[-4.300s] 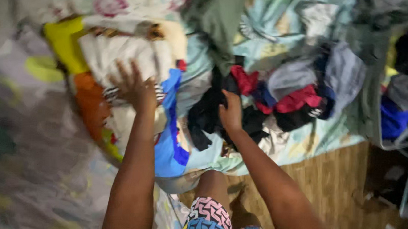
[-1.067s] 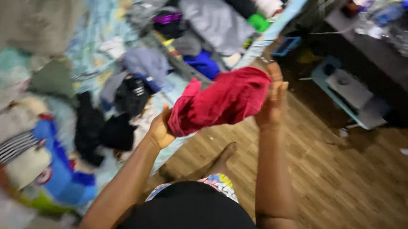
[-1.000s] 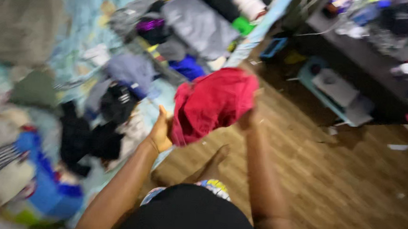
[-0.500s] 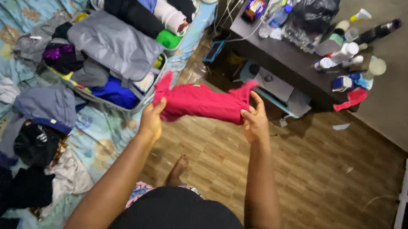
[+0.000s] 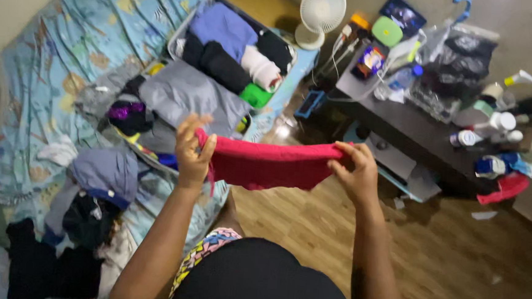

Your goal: The person folds various items of clothing by hand and packs them into a suitcase, including striped, tan, and dark-colored garments.

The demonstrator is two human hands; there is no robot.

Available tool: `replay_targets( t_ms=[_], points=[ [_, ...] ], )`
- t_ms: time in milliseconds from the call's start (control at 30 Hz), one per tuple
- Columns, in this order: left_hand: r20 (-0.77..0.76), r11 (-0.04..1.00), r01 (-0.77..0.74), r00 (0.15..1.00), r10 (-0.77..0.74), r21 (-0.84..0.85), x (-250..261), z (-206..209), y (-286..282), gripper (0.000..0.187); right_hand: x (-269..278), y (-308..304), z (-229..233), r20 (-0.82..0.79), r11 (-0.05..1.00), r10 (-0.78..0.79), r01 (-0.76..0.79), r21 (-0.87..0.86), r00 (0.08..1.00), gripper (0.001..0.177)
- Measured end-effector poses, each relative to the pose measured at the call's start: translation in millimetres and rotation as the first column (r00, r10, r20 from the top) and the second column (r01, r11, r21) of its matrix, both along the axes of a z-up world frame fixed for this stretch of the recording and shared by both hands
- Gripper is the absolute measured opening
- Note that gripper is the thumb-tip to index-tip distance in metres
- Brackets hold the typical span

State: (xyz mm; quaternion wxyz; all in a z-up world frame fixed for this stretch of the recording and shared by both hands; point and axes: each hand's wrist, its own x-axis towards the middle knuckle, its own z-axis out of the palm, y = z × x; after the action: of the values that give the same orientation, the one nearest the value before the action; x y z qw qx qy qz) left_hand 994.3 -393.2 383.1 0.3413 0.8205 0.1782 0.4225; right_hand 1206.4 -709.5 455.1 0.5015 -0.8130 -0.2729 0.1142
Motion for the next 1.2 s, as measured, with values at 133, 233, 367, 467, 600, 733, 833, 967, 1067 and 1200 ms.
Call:
replay_targets(
  t_ms=[133, 233, 367, 467, 600, 733, 833, 967, 1067, 1200],
  points=[
    [-0.021, 0.751, 0.242, 0.946, -0.323, -0.615, 11.1, -22.9, 81.3, 0.018, 26.7, 54.3, 1.0, 0.277, 0.962, 0.027, 0.050, -0.267, 0.961, 0.033],
    [-0.087, 0.695, 0.191, 0.935, -0.343, -0.693, 28.5, -23.9, 129.5, 0.024, 62.3, 81.8, 4.4, 0.361, 0.991, 0.091, -0.048, -0.126, 0.928, 0.026],
    [0.114, 0.562, 0.340, 0.910, -0.398, -0.754, 63.5, 6.8, 177.0, 0.029, 91.2, 120.4, 6.3, -0.410, 0.857, 0.261, -0.015, 0.515, 0.874, 0.015],
    [-0.028, 0.630, 0.245, 0.920, -0.390, -0.737, 102.9, 33.9, 179.8, 0.034, 97.3, 164.6, -5.4, -0.295, 0.970, -0.216, 0.238, 0.041, 0.931, 0.014],
    [-0.042, 0.844, 0.440, 0.880, -0.473, -0.307, 137.5, 44.4, 134.7, 0.069, 56.0, 257.5, -26.5, -0.363, 0.988, -0.015, 0.070, 0.140, 0.932, 0.018],
    [-0.069, 0.910, 0.275, 0.948, -0.310, -0.310, 158.2, -8.5, 108.8, 0.048, 41.4, 312.5, 0.6, -0.036, 0.956, 0.257, -0.248, 0.158, 0.966, 0.028],
    [-0.119, 0.849, 0.392, 0.882, -0.457, -0.355, 159.2, -43.9, 148.9, 0.034, 61.8, 330.9, 24.4, 0.601, 0.983, 0.161, -0.178, -0.032, 0.782, 0.052],
    [-0.157, 0.636, 0.391, 0.760, -0.631, -0.666, 175.5, -39.8, 184.4, 0.025, 98.4, 344.3, -8.1, -0.035, 0.832, 0.546, -0.547, -0.094, 0.837, 0.059],
    [-0.294, 0.854, 0.221, 0.873, -0.388, -0.471, 193.0, -41.8, 201.2, 0.031, 113.2, 354.7, -72.0, -0.478, 0.843, 0.274, -0.447, -0.299, 0.835, 0.029],
    [-0.309, 0.914, -0.122, 0.951, -0.003, -0.387, 204.2, -64.1, 218.0, 0.045, 151.1, 372.7, -146.2, -0.414, 0.951, 0.199, -0.276, -0.136, 0.888, 0.023]
  ],
)
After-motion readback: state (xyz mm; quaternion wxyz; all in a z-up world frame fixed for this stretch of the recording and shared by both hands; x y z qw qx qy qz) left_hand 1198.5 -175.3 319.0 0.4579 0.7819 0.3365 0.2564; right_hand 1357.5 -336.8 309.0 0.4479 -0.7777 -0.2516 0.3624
